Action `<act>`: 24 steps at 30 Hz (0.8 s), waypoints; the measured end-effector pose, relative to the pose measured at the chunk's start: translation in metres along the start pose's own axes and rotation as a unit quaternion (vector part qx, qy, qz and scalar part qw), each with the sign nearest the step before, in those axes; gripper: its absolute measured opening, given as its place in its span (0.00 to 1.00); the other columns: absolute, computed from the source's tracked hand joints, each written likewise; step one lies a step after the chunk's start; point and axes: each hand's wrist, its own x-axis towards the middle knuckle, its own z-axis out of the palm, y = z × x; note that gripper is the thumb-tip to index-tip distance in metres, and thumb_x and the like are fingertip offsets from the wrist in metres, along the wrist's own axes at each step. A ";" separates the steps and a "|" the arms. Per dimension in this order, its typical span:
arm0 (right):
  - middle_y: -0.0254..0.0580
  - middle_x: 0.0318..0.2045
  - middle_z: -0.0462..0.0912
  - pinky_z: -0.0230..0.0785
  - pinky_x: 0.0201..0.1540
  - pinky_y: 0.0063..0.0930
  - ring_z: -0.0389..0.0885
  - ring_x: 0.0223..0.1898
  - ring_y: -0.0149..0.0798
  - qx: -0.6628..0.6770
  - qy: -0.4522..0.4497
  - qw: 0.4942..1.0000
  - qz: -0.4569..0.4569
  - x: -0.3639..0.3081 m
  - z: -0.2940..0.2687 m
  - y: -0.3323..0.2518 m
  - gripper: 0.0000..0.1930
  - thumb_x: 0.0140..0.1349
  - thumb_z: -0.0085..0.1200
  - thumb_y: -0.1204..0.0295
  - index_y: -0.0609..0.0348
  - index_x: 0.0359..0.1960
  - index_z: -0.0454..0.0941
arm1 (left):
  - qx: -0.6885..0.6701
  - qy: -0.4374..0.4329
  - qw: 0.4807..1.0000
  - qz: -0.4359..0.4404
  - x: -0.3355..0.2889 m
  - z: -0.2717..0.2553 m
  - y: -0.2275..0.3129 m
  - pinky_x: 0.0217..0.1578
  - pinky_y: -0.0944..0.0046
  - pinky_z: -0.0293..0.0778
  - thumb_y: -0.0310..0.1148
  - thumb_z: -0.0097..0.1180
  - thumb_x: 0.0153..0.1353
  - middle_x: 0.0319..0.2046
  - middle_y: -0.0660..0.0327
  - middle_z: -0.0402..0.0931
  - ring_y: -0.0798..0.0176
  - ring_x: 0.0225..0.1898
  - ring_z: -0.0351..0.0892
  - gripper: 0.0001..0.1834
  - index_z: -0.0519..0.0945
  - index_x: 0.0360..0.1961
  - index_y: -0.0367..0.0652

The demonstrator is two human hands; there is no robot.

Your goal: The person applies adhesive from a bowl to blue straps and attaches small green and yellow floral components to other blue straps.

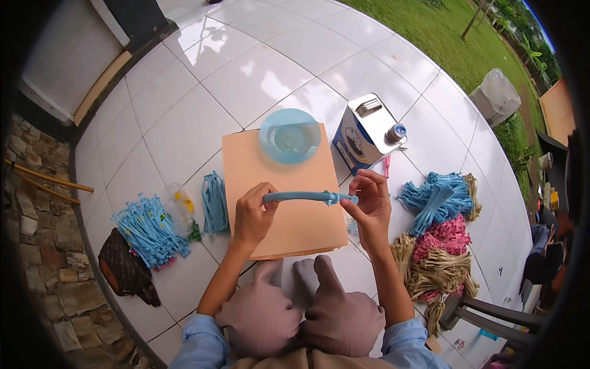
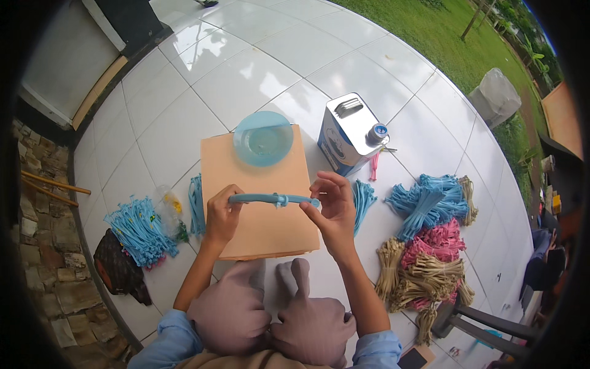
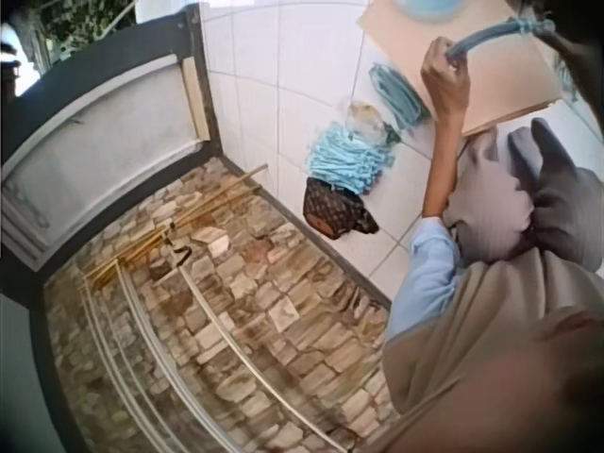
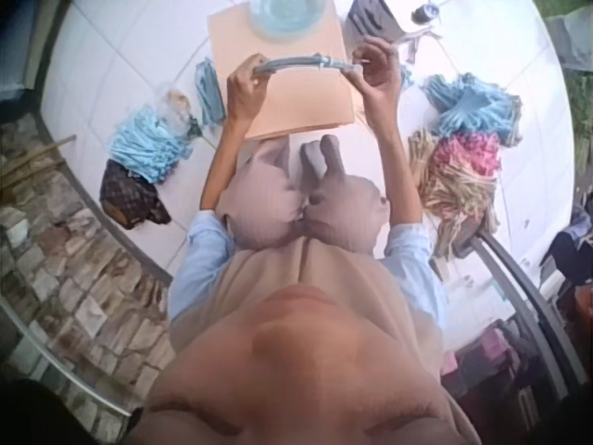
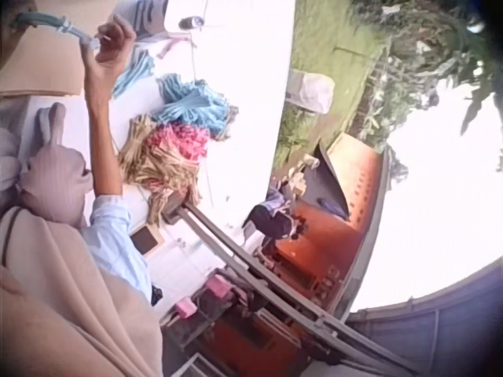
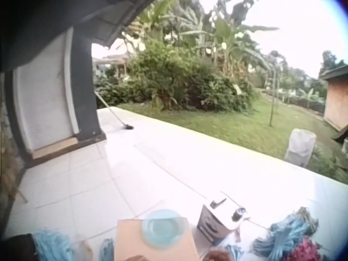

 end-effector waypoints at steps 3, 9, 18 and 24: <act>0.41 0.44 0.71 0.63 0.53 0.27 0.69 0.46 0.31 0.182 0.088 0.979 0.035 0.001 0.013 0.009 0.34 0.51 0.59 0.82 0.60 0.59 0.56 | -0.072 -0.035 0.995 -0.065 -0.001 0.011 0.011 0.21 0.61 0.64 0.46 0.41 0.65 0.18 0.57 0.69 0.56 0.19 0.70 0.22 0.71 0.23 0.38; 0.45 0.50 0.73 0.61 0.52 0.25 0.71 0.48 0.31 0.077 0.051 0.992 0.089 -0.002 0.052 0.051 0.24 0.68 0.38 0.67 0.61 0.63 0.54 | -0.088 -0.050 0.992 -0.078 0.002 0.048 0.040 0.29 0.56 0.67 0.45 0.32 0.68 0.28 0.50 0.72 0.51 0.28 0.72 0.23 0.73 0.31 0.37; 0.31 0.23 0.69 0.59 0.28 0.14 0.66 0.24 0.21 -0.096 0.138 0.985 -0.027 0.007 0.016 0.016 0.18 0.70 0.35 0.65 0.57 0.58 0.64 | -0.295 0.057 0.953 -0.030 -0.001 0.015 0.039 0.48 0.61 0.63 0.42 0.46 0.64 0.43 0.57 0.66 0.62 0.46 0.66 0.22 0.65 0.51 0.36; 0.30 0.16 0.67 0.56 0.23 0.18 0.62 0.19 0.22 -0.367 0.068 0.928 -0.003 0.045 -0.025 -0.032 0.10 0.63 0.47 0.75 0.59 0.44 0.77 | -0.294 0.163 0.937 0.092 0.007 -0.035 0.016 0.50 0.61 0.60 0.47 0.61 0.53 0.42 0.58 0.63 0.63 0.45 0.64 0.33 0.61 0.51 0.37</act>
